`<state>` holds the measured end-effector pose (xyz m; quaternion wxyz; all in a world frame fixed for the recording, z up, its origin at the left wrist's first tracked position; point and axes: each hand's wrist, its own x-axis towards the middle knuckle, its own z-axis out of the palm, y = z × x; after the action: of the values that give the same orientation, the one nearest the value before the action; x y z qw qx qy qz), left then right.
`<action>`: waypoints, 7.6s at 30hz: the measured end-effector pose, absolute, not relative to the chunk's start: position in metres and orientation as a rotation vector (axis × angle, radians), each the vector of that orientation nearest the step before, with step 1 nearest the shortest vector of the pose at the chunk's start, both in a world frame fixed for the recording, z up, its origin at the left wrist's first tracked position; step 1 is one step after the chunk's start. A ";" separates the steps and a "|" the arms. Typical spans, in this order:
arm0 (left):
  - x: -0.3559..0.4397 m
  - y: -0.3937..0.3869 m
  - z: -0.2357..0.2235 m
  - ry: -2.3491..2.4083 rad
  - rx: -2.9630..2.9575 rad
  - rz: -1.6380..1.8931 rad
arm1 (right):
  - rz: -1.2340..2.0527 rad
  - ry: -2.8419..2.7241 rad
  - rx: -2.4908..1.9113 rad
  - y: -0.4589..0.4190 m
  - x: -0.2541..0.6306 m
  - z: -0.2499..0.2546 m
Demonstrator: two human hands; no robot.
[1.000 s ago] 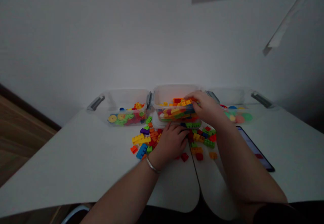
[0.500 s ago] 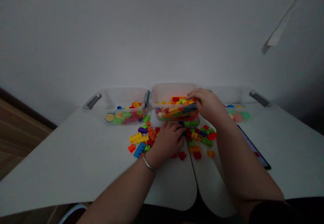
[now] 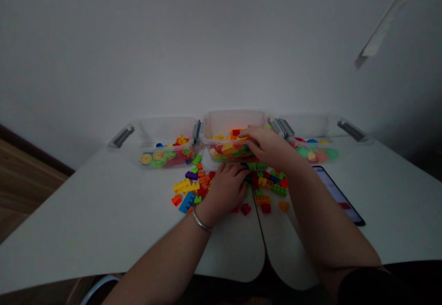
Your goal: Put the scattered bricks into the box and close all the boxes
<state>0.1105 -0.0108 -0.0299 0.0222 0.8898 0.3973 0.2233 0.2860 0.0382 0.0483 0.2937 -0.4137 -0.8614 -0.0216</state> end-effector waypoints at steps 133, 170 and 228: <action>0.095 0.005 -0.032 0.927 2.216 1.665 | 0.432 -2.259 -1.187 -0.003 0.268 0.075; 0.099 0.009 -0.037 0.937 1.857 1.637 | 0.180 -2.118 -1.218 -0.002 0.275 0.074; 0.123 0.000 -0.043 1.083 2.683 0.747 | -0.140 -2.171 -1.336 0.022 0.291 0.061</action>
<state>0.1231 0.0001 -0.0431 0.0767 0.8951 0.3615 0.2493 0.2905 0.0225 0.0615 0.2902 -0.5008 -0.8138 -0.0524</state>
